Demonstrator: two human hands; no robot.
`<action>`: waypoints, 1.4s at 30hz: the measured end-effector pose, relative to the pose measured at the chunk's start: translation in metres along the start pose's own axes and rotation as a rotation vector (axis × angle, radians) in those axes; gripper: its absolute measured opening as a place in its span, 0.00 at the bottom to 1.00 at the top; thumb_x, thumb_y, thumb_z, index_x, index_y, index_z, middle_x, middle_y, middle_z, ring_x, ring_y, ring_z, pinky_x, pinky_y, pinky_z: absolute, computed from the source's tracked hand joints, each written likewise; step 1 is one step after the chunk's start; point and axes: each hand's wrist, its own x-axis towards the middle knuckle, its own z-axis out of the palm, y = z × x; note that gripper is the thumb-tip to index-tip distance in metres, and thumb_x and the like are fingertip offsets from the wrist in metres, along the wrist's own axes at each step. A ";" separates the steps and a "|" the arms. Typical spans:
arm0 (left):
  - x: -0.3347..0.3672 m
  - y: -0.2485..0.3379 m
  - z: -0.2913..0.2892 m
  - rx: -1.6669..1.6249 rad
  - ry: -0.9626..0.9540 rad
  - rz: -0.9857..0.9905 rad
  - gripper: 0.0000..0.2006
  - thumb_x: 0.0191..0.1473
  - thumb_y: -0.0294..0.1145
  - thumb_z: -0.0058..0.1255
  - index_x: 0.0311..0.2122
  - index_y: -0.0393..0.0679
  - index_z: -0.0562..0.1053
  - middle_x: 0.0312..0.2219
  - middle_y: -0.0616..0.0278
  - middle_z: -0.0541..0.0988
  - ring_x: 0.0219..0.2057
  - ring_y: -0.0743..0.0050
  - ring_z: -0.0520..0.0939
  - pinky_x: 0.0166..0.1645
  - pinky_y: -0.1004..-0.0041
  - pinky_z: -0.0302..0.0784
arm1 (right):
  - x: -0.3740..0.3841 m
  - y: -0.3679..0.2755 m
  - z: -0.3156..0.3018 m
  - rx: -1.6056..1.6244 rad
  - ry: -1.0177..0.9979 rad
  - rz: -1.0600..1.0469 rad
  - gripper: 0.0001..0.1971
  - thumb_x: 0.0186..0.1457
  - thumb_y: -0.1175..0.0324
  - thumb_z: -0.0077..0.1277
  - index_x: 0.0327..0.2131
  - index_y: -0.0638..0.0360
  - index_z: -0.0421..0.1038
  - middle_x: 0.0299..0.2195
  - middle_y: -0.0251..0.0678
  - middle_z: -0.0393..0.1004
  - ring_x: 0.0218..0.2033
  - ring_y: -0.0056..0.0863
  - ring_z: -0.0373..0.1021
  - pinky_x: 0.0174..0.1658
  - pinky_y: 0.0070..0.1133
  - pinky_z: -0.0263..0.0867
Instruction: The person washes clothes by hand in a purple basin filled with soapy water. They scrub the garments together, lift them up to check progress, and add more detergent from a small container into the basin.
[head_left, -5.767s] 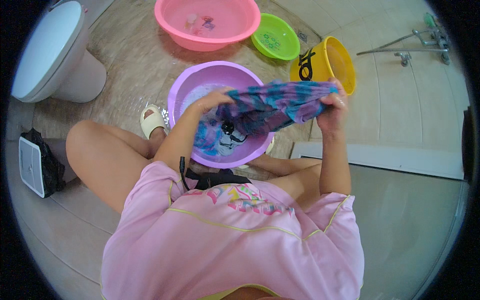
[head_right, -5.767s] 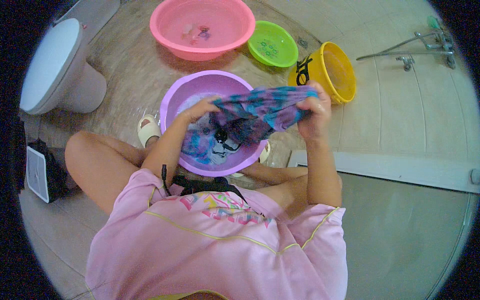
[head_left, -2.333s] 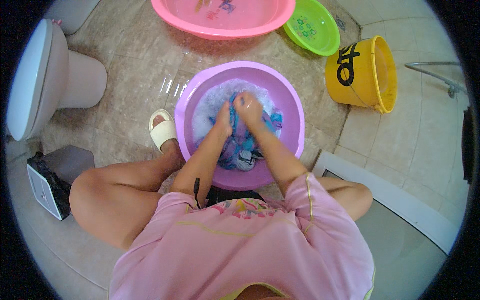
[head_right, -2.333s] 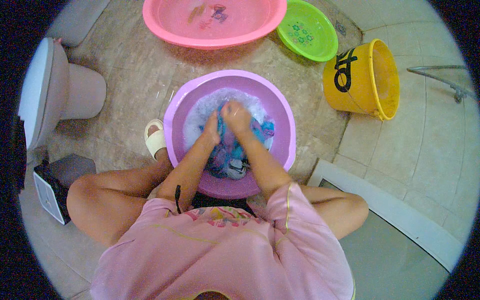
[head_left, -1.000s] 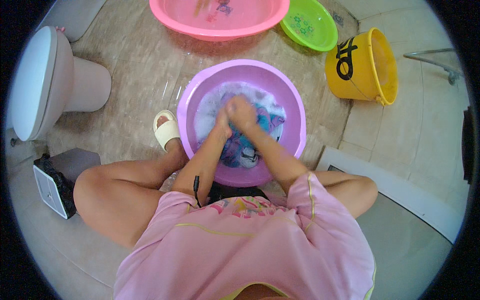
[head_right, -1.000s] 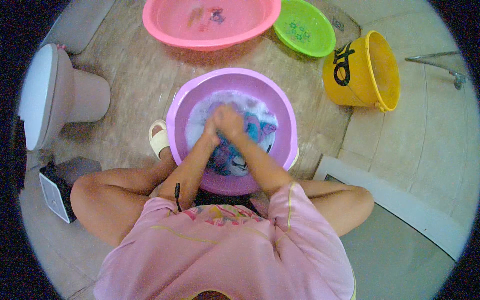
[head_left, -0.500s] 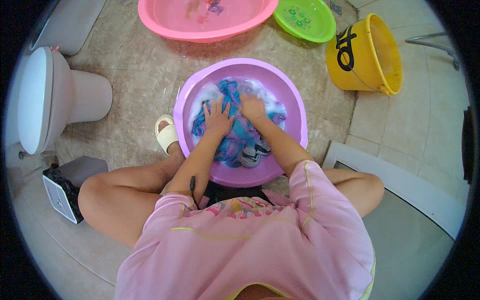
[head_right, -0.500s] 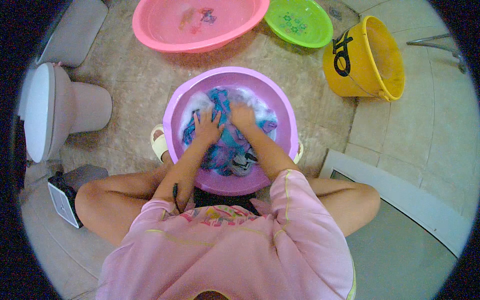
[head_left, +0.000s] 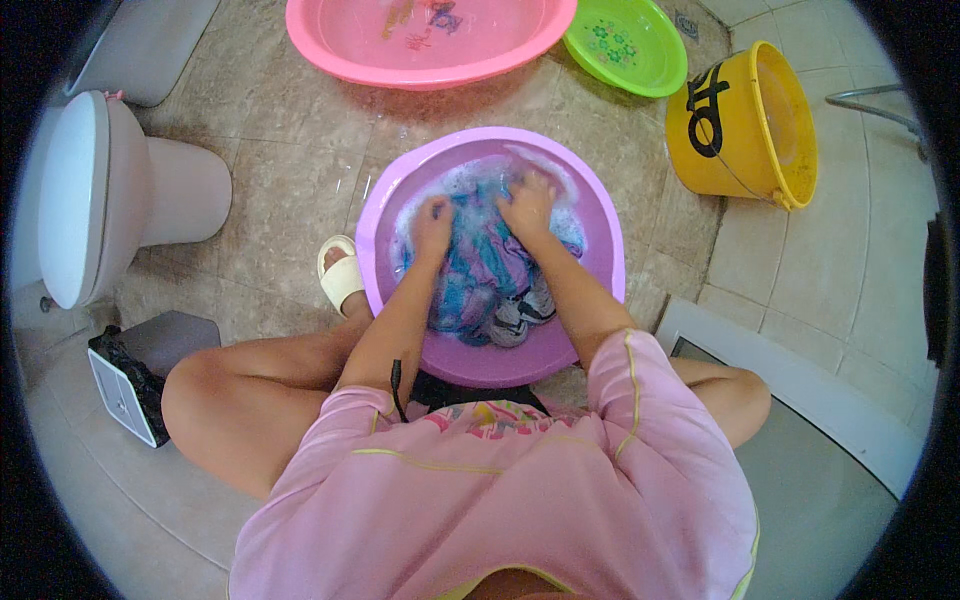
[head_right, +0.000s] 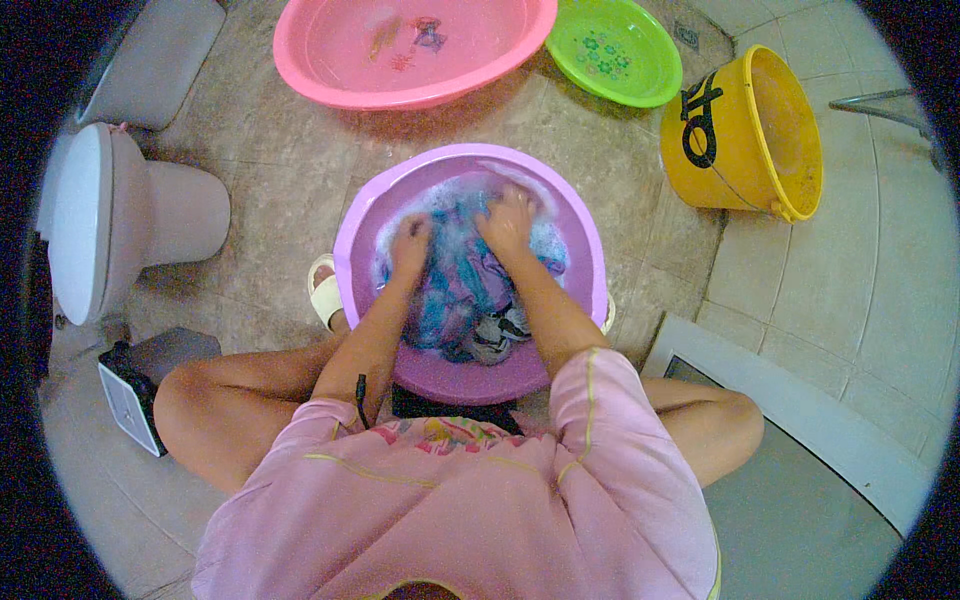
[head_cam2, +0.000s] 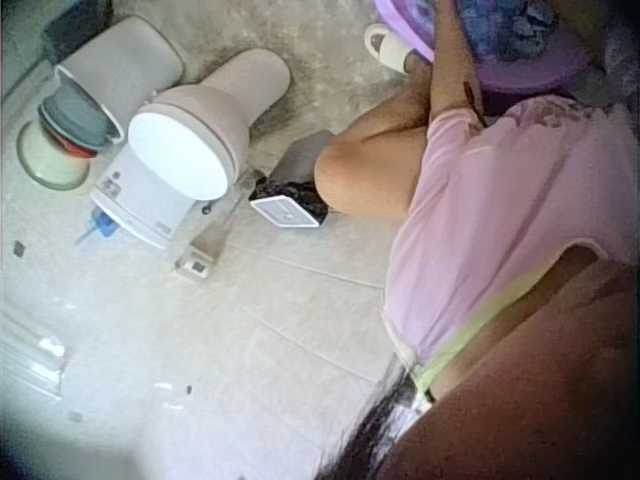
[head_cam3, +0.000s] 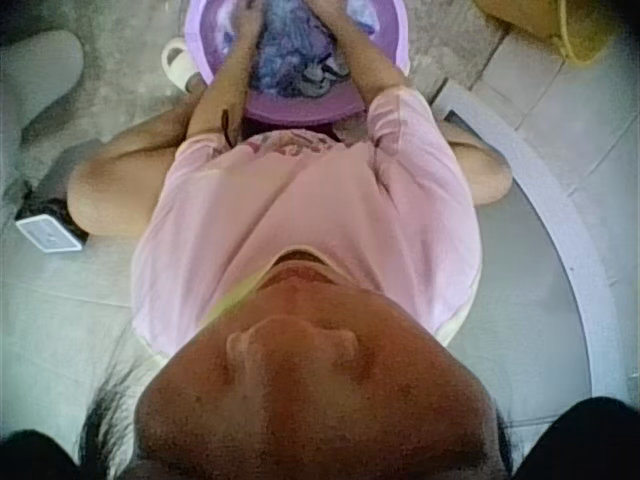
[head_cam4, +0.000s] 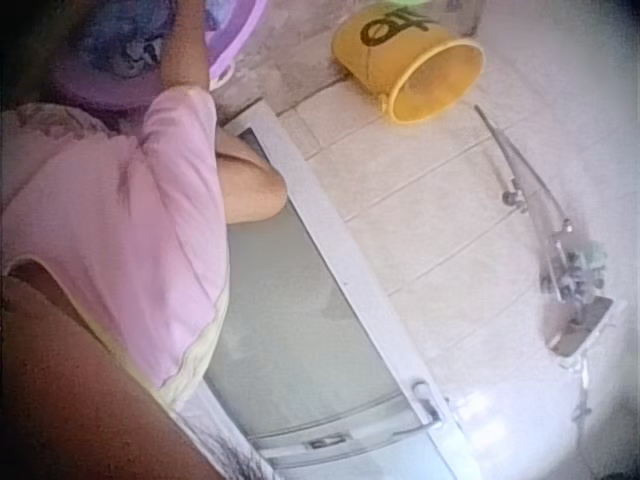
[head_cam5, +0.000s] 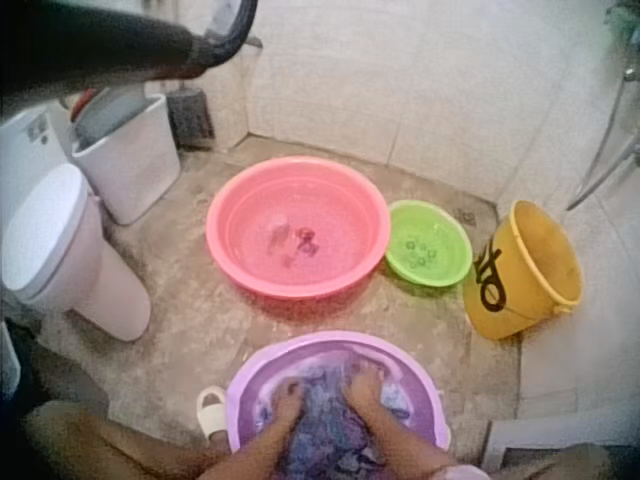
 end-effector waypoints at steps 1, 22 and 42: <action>-0.001 -0.001 -0.005 -0.335 0.150 -0.063 0.27 0.47 0.48 0.43 0.47 0.38 0.63 0.43 0.51 0.66 0.46 0.59 0.66 0.49 0.65 0.60 | -0.017 -0.007 -0.004 0.181 0.334 -0.245 0.11 0.36 0.67 0.49 0.26 0.60 0.69 0.37 0.47 0.69 0.42 0.46 0.62 0.47 0.33 0.56; -0.047 0.043 0.019 -1.106 -0.115 -0.270 0.24 0.51 0.55 0.35 0.32 0.40 0.69 0.29 0.62 0.73 0.33 0.73 0.71 0.37 0.71 0.67 | -0.119 -0.058 -0.020 0.405 0.388 -0.472 0.15 0.36 0.61 0.46 0.29 0.60 0.68 0.28 0.48 0.69 0.29 0.44 0.67 0.32 0.33 0.63; -0.038 0.017 0.035 -1.145 -0.408 -0.384 0.42 0.43 0.69 0.28 0.57 0.47 0.48 0.56 0.54 0.50 0.57 0.61 0.50 0.57 0.58 0.39 | -0.232 -0.031 -0.297 2.045 0.022 -0.247 0.15 0.49 0.66 0.40 0.40 0.63 0.63 0.41 0.44 0.67 0.43 0.39 0.63 0.51 0.35 0.55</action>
